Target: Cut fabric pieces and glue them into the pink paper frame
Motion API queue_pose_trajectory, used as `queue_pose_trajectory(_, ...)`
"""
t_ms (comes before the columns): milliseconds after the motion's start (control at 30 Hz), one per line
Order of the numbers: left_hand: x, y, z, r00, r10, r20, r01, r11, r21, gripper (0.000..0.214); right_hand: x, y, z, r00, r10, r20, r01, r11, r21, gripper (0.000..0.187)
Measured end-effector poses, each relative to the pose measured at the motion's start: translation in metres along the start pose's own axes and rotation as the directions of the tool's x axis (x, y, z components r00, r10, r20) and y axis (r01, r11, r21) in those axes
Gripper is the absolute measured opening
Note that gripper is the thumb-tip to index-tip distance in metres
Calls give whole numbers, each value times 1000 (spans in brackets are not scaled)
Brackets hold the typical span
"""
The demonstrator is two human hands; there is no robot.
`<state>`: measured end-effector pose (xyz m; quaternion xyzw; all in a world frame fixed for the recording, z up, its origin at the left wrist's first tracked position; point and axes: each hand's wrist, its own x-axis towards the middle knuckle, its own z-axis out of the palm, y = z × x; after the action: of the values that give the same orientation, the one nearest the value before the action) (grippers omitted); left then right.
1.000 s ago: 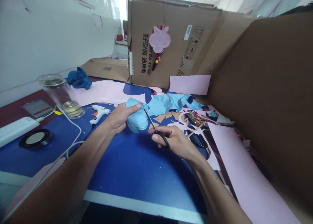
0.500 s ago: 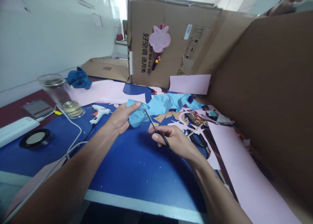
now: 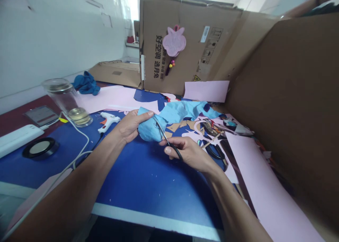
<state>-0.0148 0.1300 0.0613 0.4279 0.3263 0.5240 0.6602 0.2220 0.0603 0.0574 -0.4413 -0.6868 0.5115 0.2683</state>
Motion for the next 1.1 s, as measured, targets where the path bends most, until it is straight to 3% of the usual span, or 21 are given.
queue_pose_trajectory(767, 0, 1, 2, 998, -15, 57, 15, 1000, -6, 33, 0, -1, 0, 998, -45, -39, 45, 999, -15, 55)
queue_pose_trajectory(933, 2, -6, 1, 986, -157, 63, 160, 986, -45, 25, 2, 0, -1, 990, -48, -132, 48, 999, -3, 53)
queue_pose_trajectory(1100, 6, -9, -2, 924, -380, 42, 381, 902, -202, 24, 5, 3, 0, 978, -22, -208, 24, 1000, 7, 54)
